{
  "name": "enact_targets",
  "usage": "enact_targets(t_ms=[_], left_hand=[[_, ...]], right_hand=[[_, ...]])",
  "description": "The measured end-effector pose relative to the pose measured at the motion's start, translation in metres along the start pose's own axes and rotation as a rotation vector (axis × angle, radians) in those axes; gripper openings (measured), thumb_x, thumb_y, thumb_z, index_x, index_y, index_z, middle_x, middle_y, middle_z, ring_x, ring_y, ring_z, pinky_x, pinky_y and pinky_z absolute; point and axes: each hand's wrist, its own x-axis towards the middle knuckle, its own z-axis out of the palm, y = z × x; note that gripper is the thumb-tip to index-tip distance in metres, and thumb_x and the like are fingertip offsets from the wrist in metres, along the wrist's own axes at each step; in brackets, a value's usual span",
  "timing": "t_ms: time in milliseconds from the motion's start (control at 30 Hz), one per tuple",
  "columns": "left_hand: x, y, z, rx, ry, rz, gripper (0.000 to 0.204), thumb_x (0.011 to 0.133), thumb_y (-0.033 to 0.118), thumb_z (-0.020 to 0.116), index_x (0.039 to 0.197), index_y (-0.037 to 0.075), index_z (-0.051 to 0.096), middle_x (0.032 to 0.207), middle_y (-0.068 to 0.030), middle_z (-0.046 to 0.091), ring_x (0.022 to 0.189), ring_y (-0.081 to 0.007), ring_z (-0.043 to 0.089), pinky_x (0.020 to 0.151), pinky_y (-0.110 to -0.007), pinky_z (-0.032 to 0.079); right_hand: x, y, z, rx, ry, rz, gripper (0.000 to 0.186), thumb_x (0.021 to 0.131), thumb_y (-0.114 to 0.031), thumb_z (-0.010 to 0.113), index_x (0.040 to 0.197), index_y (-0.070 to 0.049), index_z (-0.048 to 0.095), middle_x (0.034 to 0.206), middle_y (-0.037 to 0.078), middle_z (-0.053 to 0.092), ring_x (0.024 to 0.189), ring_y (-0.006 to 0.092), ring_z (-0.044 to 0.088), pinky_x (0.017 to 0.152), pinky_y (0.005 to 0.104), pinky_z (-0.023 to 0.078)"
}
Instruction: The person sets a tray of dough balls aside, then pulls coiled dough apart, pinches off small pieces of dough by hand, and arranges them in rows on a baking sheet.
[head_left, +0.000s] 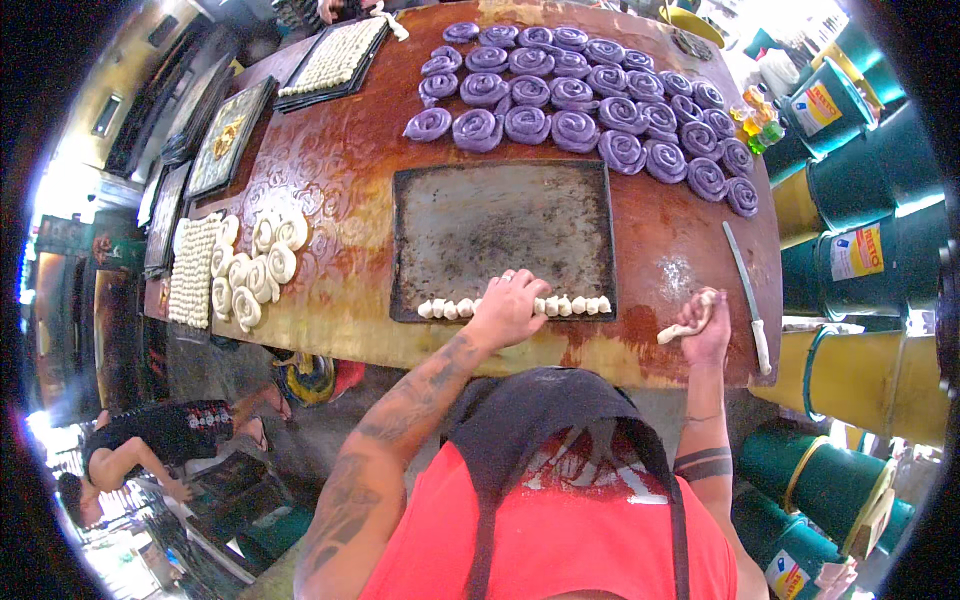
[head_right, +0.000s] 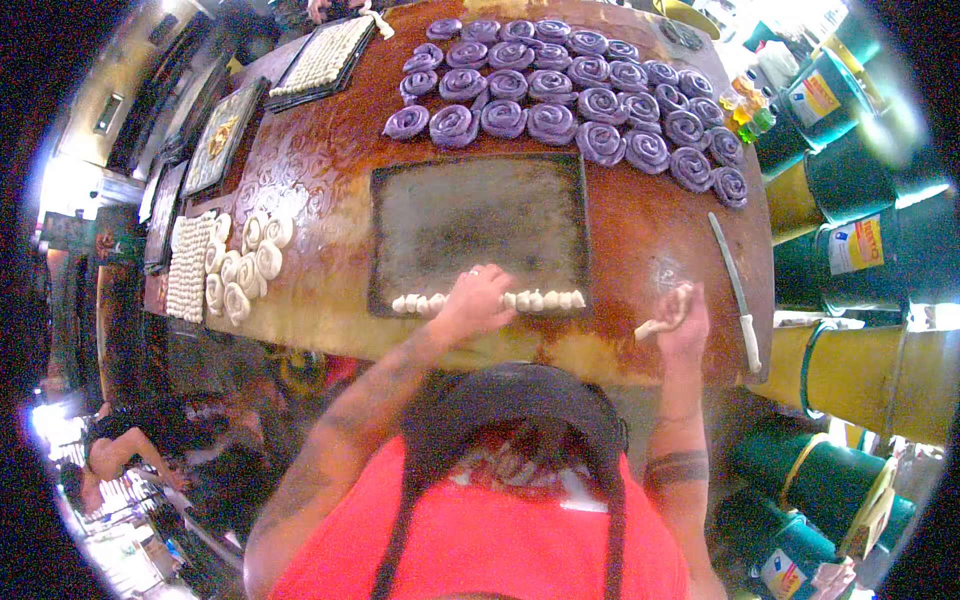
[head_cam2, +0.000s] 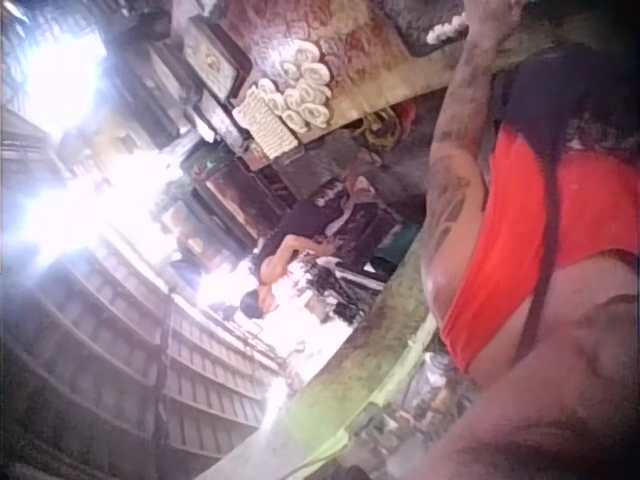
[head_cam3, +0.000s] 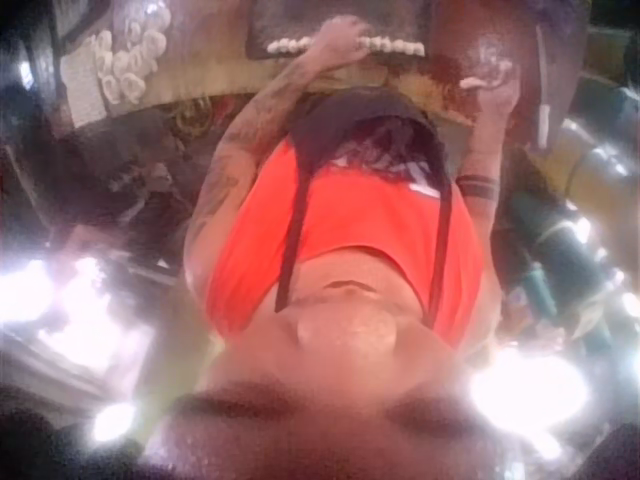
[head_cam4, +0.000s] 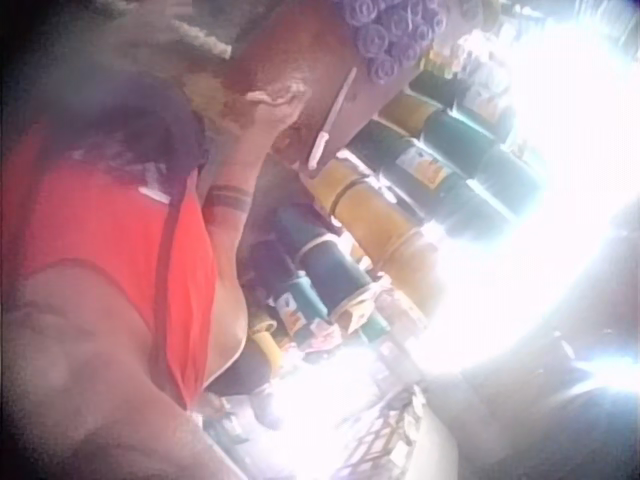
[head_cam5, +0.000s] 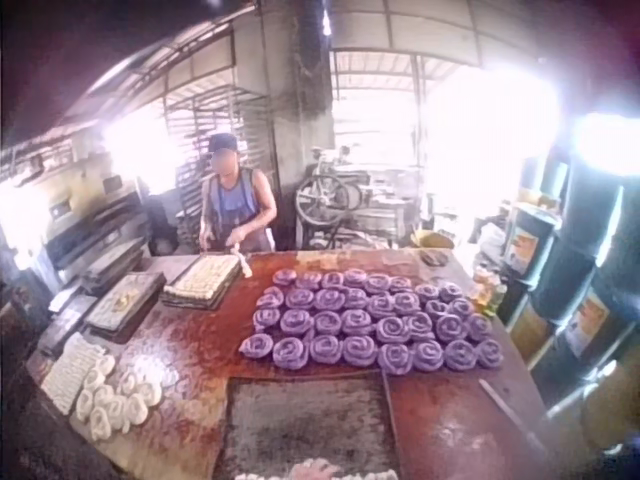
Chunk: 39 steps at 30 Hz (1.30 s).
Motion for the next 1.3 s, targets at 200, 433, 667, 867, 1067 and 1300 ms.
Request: enact_targets(t_ms=[200, 433, 667, 867, 1067, 1300], left_hand=[[0.02, 0.008, 0.027, 0.035, -0.27, -0.034, 0.032, 0.086, 0.027, 0.071, 0.114, 0.012, 0.066, 0.11, -0.0105, 0.062, 0.11, -0.032, 0.06, 0.093, -0.047, 0.05], [0.041, 0.044, 0.037, -0.022, -0.125, 0.081, 0.027, 0.084, 0.021, 0.072, 0.108, 0.013, 0.067, 0.106, -0.0097, 0.064, 0.106, -0.0313, 0.062, 0.089, -0.047, 0.051], [0.059, 0.067, 0.046, -0.02, -0.07, 0.122, 0.026, 0.081, 0.019, 0.072, 0.106, 0.014, 0.068, 0.103, -0.0093, 0.065, 0.102, -0.031, 0.063, 0.088, -0.047, 0.052], [0.095, 0.12, 0.029, -0.198, 0.009, 0.112, 0.025, 0.084, 0.021, 0.075, 0.107, 0.012, 0.073, 0.107, -0.0117, 0.07, 0.103, -0.0313, 0.066, 0.091, -0.044, 0.054], [0.113, 0.154, 0.003, -0.606, 0.049, 0.068, 0.026, 0.09, 0.026, 0.076, 0.104, 0.004, 0.074, 0.098, -0.0156, 0.071, 0.091, -0.0336, 0.069, 0.085, -0.041, 0.056], [0.077, 0.116, 0.032, -0.89, -0.114, -0.522, 0.031, 0.09, 0.028, 0.077, 0.108, 0.003, 0.074, 0.104, -0.0131, 0.076, 0.094, -0.0201, 0.071, 0.081, -0.036, 0.057]], right_hand=[[-0.001, -0.036, -0.001, 0.264, -0.198, 0.052, 0.037, 0.106, -0.042, 0.051, 0.083, -0.013, 0.056, 0.064, -0.001, 0.035, 0.056, 0.0116, 0.033, 0.049, 0.0293, 0.028], [-0.014, -0.056, 0.027, -0.195, 0.06, -0.074, 0.01, 0.099, -0.018, 0.068, 0.1, -0.012, 0.059, 0.072, -0.002, 0.052, 0.058, 0.0071, 0.046, 0.046, 0.0264, 0.035], [-0.002, -0.028, 0.012, -0.538, -0.089, -0.002, 0.019, 0.096, -0.017, 0.075, 0.103, -0.013, 0.058, 0.06, -0.007, 0.047, 0.05, 0.0031, 0.043, 0.041, 0.0242, 0.03], [0.007, 0.009, 0.016, -1.21, -0.155, -0.237, 0.011, 0.093, -0.01, 0.069, 0.085, -0.005, 0.063, 0.068, -0.003, 0.063, 0.058, 0.0097, 0.057, 0.048, 0.0303, 0.045], [-0.009, 0.017, 0.064, -0.472, -0.232, 0.146, 0.016, 0.092, -0.014, 0.069, 0.1, 0.001, 0.069, 0.087, 0.011, 0.071, 0.076, 0.0176, 0.067, 0.064, 0.0363, 0.056], [-0.025, 0.03, 0.075, -1.241, -0.483, -0.341, 0.013, 0.088, -0.007, 0.072, 0.1, -0.002, 0.07, 0.093, 0.015, 0.073, 0.081, 0.0247, 0.071, 0.075, 0.0393, 0.057]])
